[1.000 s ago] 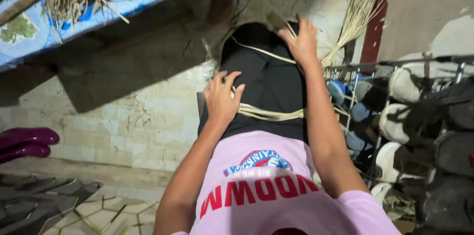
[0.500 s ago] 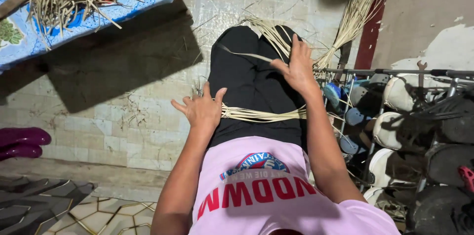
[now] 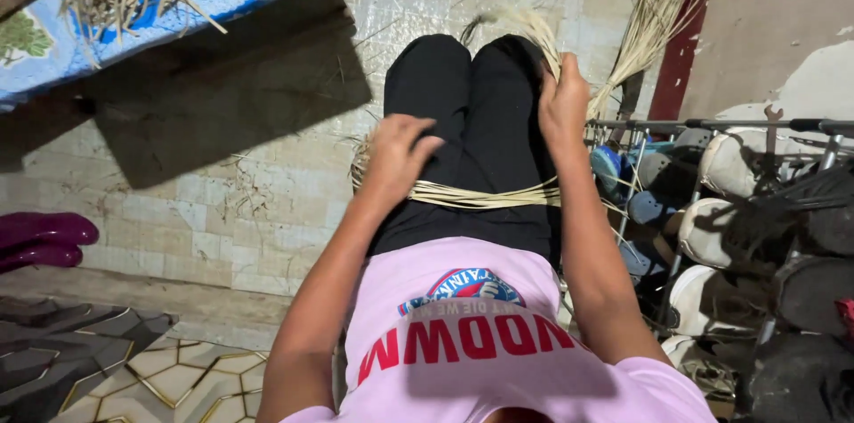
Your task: Bundling straw strands around the legs and trimming the excess ends with scissors
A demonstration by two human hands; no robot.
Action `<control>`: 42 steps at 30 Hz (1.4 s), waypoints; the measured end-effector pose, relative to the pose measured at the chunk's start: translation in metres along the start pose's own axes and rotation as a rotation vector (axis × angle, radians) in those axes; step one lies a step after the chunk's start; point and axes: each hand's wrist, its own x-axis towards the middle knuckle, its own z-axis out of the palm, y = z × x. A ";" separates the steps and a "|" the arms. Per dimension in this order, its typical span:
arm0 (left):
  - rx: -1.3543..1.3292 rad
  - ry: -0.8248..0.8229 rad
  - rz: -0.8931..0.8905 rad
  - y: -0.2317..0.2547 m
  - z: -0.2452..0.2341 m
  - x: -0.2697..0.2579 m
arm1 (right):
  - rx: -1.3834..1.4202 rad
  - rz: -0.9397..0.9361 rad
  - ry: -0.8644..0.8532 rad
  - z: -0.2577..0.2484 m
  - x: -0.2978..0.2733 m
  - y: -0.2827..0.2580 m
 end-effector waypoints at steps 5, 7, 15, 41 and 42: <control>-0.901 -0.380 -0.153 0.021 0.057 0.021 | -0.136 -0.418 -0.076 0.015 -0.048 -0.009; -1.298 -0.206 -0.219 0.040 0.045 0.028 | -0.131 -0.492 -0.160 -0.006 -0.057 -0.036; -1.763 0.145 -0.373 0.013 0.040 0.008 | -0.392 -0.704 -0.219 -0.024 -0.059 -0.052; -1.472 0.177 -0.411 -0.032 -0.008 -0.046 | -0.284 -0.866 -0.214 0.051 -0.030 -0.143; -1.480 0.150 -0.405 -0.038 -0.013 -0.043 | -0.300 -0.847 -0.207 0.040 -0.024 -0.137</control>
